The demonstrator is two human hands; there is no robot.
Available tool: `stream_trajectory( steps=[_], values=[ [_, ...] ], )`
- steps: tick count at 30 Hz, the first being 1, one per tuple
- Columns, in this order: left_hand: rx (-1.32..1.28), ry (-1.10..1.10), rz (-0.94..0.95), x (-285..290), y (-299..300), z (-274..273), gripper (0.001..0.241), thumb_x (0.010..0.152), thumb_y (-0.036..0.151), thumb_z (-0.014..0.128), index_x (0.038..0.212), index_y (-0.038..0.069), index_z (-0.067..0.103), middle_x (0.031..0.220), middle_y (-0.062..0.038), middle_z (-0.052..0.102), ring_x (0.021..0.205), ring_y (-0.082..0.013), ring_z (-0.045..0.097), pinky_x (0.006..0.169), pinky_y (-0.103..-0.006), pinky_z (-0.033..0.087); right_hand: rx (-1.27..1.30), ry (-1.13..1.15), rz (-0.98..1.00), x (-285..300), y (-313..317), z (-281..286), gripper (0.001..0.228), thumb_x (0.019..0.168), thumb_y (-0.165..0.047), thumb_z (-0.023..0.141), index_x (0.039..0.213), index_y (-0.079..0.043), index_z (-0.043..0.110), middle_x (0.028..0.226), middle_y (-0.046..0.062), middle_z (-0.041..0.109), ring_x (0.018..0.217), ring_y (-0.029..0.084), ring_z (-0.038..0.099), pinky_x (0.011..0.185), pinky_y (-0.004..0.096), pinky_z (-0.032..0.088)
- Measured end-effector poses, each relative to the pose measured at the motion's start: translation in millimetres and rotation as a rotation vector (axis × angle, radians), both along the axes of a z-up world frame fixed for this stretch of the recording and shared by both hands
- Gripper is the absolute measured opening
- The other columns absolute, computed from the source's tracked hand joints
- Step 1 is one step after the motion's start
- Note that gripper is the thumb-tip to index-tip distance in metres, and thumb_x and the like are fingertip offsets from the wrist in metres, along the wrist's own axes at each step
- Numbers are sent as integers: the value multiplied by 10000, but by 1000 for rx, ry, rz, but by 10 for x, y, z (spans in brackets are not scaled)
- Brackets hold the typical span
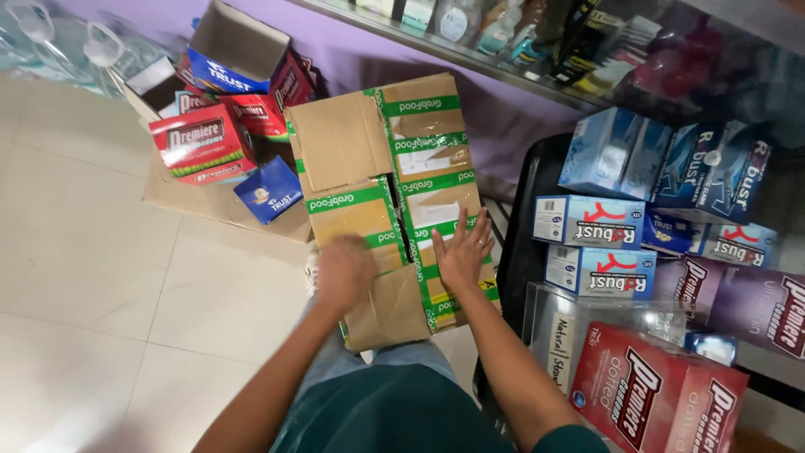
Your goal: Packing retail products like condom boxes and cigarette packs into a larger cardboard box.
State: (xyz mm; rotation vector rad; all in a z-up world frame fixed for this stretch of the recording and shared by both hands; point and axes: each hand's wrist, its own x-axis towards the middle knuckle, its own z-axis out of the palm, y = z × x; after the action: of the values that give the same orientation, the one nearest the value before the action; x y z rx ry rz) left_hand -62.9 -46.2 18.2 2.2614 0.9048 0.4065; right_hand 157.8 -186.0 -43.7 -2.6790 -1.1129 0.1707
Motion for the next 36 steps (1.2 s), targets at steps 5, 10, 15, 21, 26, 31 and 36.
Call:
stream_trajectory(
  steps=[5,10,15,21,26,31,36],
  values=[
    [178,122,-188,215,-735,-340,334,805,270,708,1021,20,657,1089,-198,595,1020,-366,559,889,-495,480,3,64,25,-104,-214,56,849,999,-594,523,1634,-97,258,1667,305,118,1499,563,165,1138,745,185],
    [224,176,-217,420,-872,-344,432,800,282,694,1116,0,611,1056,-194,555,1038,-370,546,857,-463,493,-67,75,162,-506,-799,246,880,917,-601,586,1614,-175,261,1673,250,132,1501,561,145,1098,766,232],
    [124,175,-162,548,-852,-332,367,760,264,707,1023,32,599,1111,-197,539,1099,-382,519,889,-470,498,-403,343,161,-800,-935,1149,1038,824,-523,744,1621,-298,119,1694,249,1,1501,549,22,1092,745,249],
    [242,232,-236,646,-977,-492,721,807,370,642,1343,-92,504,1450,-319,422,1364,-497,343,1145,-584,265,-316,296,354,-460,-1346,628,1034,831,-346,781,1626,-281,124,1636,307,142,1420,617,251,1096,578,416],
    [451,106,-475,805,-974,-1376,678,908,409,496,1469,28,478,1535,-260,401,1451,-518,268,1175,-681,133,-337,251,383,-423,-1470,365,939,905,-317,731,1632,-281,137,1639,286,209,1404,589,351,1031,538,493],
    [445,122,-598,757,-645,-1712,535,901,385,540,1335,80,608,1405,-210,540,1352,-439,432,1180,-642,212,-270,56,413,-612,-1547,156,916,953,-207,662,1691,-241,120,1661,322,185,1411,614,323,1092,543,446],
    [185,340,-754,695,-312,-171,512,869,412,671,1188,12,647,1110,-221,672,1104,-372,603,1083,-469,402,-398,474,222,-638,-1174,923,1005,940,-535,627,1661,-191,16,1688,281,-25,1499,610,49,1194,675,174]
  ],
)
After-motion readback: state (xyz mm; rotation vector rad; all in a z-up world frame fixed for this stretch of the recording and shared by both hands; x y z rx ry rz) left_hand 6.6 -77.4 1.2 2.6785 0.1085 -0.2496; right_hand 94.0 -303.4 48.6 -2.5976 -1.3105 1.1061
